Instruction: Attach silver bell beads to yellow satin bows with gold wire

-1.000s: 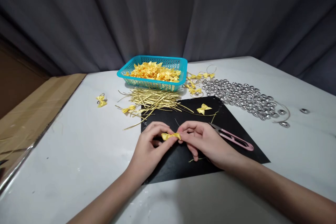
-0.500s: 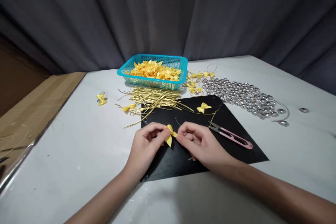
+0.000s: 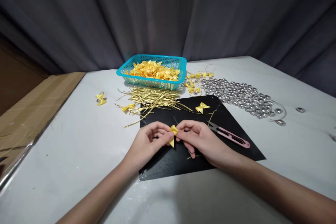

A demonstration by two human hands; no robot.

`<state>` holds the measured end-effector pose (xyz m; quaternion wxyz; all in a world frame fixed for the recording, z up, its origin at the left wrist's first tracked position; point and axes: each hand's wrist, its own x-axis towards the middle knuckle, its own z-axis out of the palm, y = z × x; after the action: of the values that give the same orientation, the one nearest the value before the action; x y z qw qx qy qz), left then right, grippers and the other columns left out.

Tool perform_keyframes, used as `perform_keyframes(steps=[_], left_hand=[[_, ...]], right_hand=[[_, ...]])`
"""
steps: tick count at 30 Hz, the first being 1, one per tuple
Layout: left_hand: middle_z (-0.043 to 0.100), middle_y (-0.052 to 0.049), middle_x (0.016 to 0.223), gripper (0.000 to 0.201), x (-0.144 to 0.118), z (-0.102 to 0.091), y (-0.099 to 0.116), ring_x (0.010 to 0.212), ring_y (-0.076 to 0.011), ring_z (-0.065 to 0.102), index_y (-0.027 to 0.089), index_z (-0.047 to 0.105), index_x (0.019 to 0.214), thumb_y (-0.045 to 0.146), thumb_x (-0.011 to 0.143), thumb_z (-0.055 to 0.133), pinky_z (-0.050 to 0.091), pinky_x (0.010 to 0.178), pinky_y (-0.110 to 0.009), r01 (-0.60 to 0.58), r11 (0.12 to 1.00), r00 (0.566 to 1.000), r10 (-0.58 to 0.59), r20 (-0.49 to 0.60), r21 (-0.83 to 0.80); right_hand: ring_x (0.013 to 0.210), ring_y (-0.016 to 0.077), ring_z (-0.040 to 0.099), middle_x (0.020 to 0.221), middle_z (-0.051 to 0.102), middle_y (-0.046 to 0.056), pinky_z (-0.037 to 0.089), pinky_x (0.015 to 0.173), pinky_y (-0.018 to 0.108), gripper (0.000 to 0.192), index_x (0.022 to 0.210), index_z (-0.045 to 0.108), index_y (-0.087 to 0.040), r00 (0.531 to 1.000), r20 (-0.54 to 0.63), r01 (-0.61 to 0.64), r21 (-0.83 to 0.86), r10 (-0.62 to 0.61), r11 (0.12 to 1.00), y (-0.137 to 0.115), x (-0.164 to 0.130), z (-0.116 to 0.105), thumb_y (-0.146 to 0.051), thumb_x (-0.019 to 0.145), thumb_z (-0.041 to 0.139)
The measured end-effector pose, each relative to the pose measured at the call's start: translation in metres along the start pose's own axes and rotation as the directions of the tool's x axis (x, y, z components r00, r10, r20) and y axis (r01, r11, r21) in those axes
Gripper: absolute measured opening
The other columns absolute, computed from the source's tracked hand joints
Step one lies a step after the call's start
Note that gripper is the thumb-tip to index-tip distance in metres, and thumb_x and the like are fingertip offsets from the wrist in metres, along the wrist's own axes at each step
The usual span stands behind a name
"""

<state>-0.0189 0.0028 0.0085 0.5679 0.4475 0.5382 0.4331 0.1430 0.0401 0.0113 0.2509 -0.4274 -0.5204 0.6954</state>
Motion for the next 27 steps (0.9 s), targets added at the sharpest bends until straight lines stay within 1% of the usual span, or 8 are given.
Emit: perform_keyframes(steps=[2,5,8,10,13,14,18,27], left_hand=[[0.063,0.001,0.064,0.010,0.000,-0.001,0.001,0.060,-0.0081,0.055,0.013,0.065,0.077,0.021,0.071,0.068,0.043,0.056,-0.017,0.010,1.000,1.000,-0.010,0.012,0.019],[0.061,0.002,0.063,0.007,0.000,-0.001,0.000,0.058,-0.0066,0.053,0.013,0.064,0.073,0.018,0.070,0.068,0.041,0.054,-0.016,-0.001,1.000,0.999,0.002,-0.047,0.016],[0.059,0.004,0.063,0.011,0.002,-0.001,-0.003,0.056,-0.0057,0.051,0.014,0.059,0.071,0.016,0.068,0.070,0.040,0.053,-0.015,-0.028,0.999,0.994,0.026,-0.110,-0.017],[0.058,0.004,0.063,0.015,0.003,-0.001,-0.004,0.057,-0.0059,0.051,0.014,0.057,0.070,0.016,0.066,0.071,0.040,0.052,-0.015,-0.038,0.999,0.995,0.036,-0.098,-0.018],[0.058,0.003,0.065,0.017,0.004,-0.001,-0.006,0.060,-0.0067,0.052,0.014,0.057,0.072,0.018,0.066,0.072,0.043,0.055,-0.016,-0.039,0.999,0.997,0.038,-0.061,-0.013],[0.058,0.003,0.066,0.018,0.004,-0.002,-0.006,0.061,-0.0070,0.053,0.015,0.057,0.073,0.018,0.065,0.072,0.044,0.056,-0.016,-0.041,0.999,0.998,0.040,-0.058,-0.016],[0.060,0.003,0.068,0.020,0.003,-0.003,-0.006,0.064,-0.0071,0.055,0.014,0.056,0.076,0.018,0.065,0.073,0.046,0.060,-0.016,-0.033,0.999,0.998,0.031,-0.059,-0.029],[0.059,0.006,0.058,0.017,0.004,-0.003,-0.005,0.055,-0.0047,0.055,0.014,0.054,0.074,0.018,0.069,0.069,0.045,0.057,-0.014,-0.011,0.993,0.991,-0.005,-0.132,-0.119]], right_hand=[[0.036,0.0007,0.038,0.059,0.053,-0.005,0.038,0.034,0.015,0.040,0.076,0.056,-0.012,0.999,-0.042,0.007,-0.035,-0.008,0.999,0.002,0.002,0.000,-0.043,0.059,0.075],[0.038,0.0022,0.037,0.055,0.049,-0.004,0.035,0.033,0.015,0.038,0.073,0.057,-0.012,0.995,-0.093,0.019,-0.145,-0.032,0.989,0.005,0.003,0.000,-0.045,0.061,0.073],[0.040,0.0012,0.034,0.060,0.049,-0.002,0.028,0.034,0.014,0.030,0.071,0.056,-0.012,0.991,-0.072,0.093,-0.267,-0.116,0.959,0.007,0.002,0.000,-0.039,0.066,0.068],[0.043,0.0007,0.035,0.072,0.052,0.000,0.028,0.035,0.014,0.026,0.080,0.056,-0.012,0.980,-0.036,0.174,-0.315,-0.195,0.933,0.007,-0.001,0.000,-0.035,0.070,0.064],[0.048,0.0025,0.040,0.087,0.052,0.002,0.030,0.037,0.015,0.034,0.102,0.054,-0.015,0.962,-0.004,0.258,-0.333,-0.274,0.907,0.006,-0.002,-0.002,-0.035,0.075,0.059],[0.049,0.0031,0.040,0.084,0.052,0.002,0.031,0.038,0.015,0.032,0.100,0.055,-0.015,0.957,0.006,0.274,-0.349,-0.291,0.896,0.005,-0.002,-0.003,-0.036,0.076,0.058],[0.045,0.0045,0.039,0.059,0.048,-0.002,0.032,0.040,0.017,0.020,0.075,0.057,-0.014,0.953,0.015,0.279,-0.438,-0.304,0.854,0.004,0.001,-0.007,-0.032,0.080,0.054],[0.041,0.0044,0.040,0.050,0.044,-0.005,0.030,0.039,0.016,0.017,0.080,0.057,-0.014,0.963,0.051,0.251,-0.523,-0.264,0.814,-0.001,0.003,-0.013,-0.030,0.083,0.052]])
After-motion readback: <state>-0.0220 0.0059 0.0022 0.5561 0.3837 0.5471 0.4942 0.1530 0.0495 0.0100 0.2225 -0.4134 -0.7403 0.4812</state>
